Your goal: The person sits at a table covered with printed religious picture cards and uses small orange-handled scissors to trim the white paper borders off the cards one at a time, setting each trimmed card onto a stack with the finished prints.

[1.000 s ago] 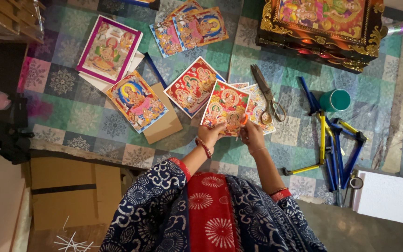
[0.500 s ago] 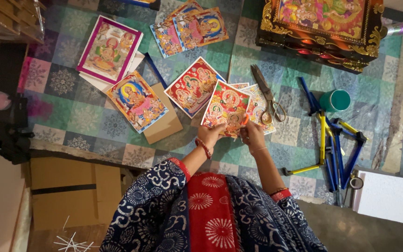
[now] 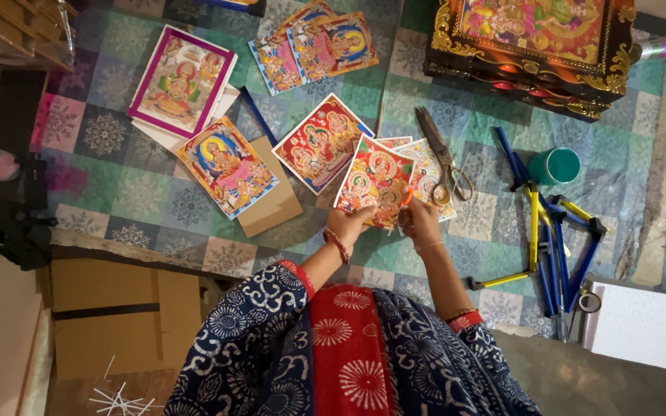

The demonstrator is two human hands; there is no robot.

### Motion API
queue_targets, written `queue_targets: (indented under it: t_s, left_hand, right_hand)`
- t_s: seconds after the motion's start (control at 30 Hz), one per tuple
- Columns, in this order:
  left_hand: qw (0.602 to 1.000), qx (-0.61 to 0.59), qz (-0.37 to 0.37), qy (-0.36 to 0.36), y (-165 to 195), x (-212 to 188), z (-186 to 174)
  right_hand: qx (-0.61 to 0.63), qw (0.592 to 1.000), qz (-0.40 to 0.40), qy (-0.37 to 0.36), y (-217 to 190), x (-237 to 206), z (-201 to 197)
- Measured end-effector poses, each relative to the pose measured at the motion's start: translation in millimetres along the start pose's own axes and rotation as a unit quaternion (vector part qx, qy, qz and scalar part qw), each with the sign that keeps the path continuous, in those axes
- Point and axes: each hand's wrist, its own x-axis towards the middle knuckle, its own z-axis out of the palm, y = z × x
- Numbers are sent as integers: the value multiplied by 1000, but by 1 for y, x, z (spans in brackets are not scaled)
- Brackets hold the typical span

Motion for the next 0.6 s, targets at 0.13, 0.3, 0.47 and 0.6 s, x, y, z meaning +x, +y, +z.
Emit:
queue_targets:
  t_s: [0.13, 0.3, 0.47, 0.6]
  left_hand:
    - [1000, -25, 7, -7, -1, 0, 0]
    - [1000, -18, 13, -6, -2, 0, 0]
    - [999, 34, 15, -2, -2, 0, -2]
    - [999, 46, 12, 3, 0, 0, -2]
  right_hand:
    - [11, 1000, -2, -14, 0, 1, -2]
    - [2, 1000, -5, -10, 0, 0, -2]
    - [-9, 1000, 0, 16, -3, 1, -2]
    - [-12, 1000, -10, 14, -1, 2, -3]
